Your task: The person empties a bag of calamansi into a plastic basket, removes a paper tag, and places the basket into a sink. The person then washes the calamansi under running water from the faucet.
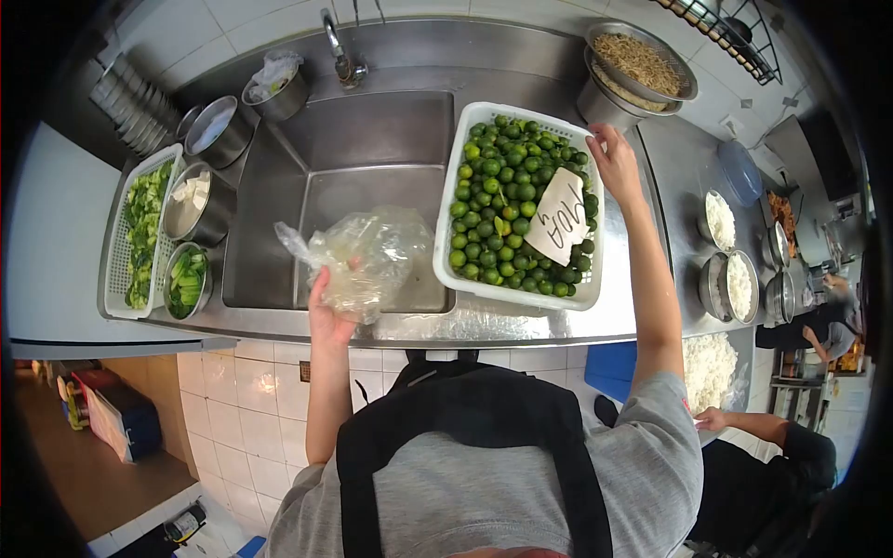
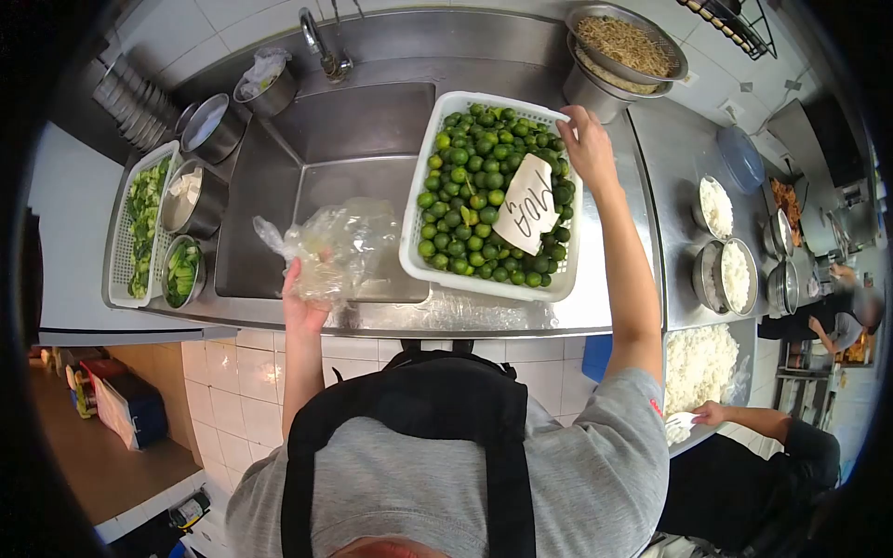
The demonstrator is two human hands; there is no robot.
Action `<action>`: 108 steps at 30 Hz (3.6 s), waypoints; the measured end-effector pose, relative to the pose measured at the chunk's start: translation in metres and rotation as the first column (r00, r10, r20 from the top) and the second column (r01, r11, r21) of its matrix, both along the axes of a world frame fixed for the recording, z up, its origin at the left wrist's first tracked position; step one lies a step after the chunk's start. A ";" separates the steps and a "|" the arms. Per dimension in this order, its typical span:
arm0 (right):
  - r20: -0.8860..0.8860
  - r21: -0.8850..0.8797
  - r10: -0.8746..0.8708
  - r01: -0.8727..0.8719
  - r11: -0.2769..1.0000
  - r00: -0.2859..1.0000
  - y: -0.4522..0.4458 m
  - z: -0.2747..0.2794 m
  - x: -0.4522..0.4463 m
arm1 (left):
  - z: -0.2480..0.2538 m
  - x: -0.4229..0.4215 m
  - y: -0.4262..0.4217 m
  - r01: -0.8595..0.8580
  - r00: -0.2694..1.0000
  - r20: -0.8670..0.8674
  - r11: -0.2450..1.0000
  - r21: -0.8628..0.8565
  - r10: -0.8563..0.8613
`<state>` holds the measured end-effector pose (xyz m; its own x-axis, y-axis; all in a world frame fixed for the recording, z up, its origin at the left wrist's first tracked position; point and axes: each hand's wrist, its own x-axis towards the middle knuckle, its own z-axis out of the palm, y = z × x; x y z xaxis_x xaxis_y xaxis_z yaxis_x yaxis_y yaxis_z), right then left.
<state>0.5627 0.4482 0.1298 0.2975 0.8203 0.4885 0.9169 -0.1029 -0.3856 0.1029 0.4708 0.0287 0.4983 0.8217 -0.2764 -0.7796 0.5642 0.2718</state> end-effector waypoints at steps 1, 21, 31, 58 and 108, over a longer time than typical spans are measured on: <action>-0.009 0.041 0.047 -0.047 0.998 0.999 -0.006 0.017 -0.024 | 0.008 0.005 -0.002 -0.021 0.995 -0.099 1.000 0.000 0.021; -0.374 0.442 0.026 0.153 0.884 0.927 -0.048 0.077 -0.154 | 0.000 -0.004 0.039 0.200 0.978 -0.087 0.968 0.150 -0.188; -0.010 0.006 0.526 -0.526 0.851 0.850 0.032 -0.041 -0.328 | 0.013 0.049 0.026 0.108 0.930 0.305 0.947 0.303 -0.204; -0.079 -0.248 0.295 -0.305 0.920 0.952 -0.072 -0.017 -0.156 | -0.016 0.011 0.027 0.075 0.992 0.110 0.985 -0.153 -0.059; -0.108 -0.001 0.084 -0.085 0.996 0.991 -0.096 -0.029 -0.168 | -0.018 0.002 0.035 0.183 0.974 0.171 0.966 -0.183 -0.151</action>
<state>0.3945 0.3527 0.1012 0.2775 0.8475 0.4525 0.8755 -0.0292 -0.4823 0.1051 0.5060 0.0105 0.6732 0.6604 -0.3328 -0.6934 0.7201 0.0261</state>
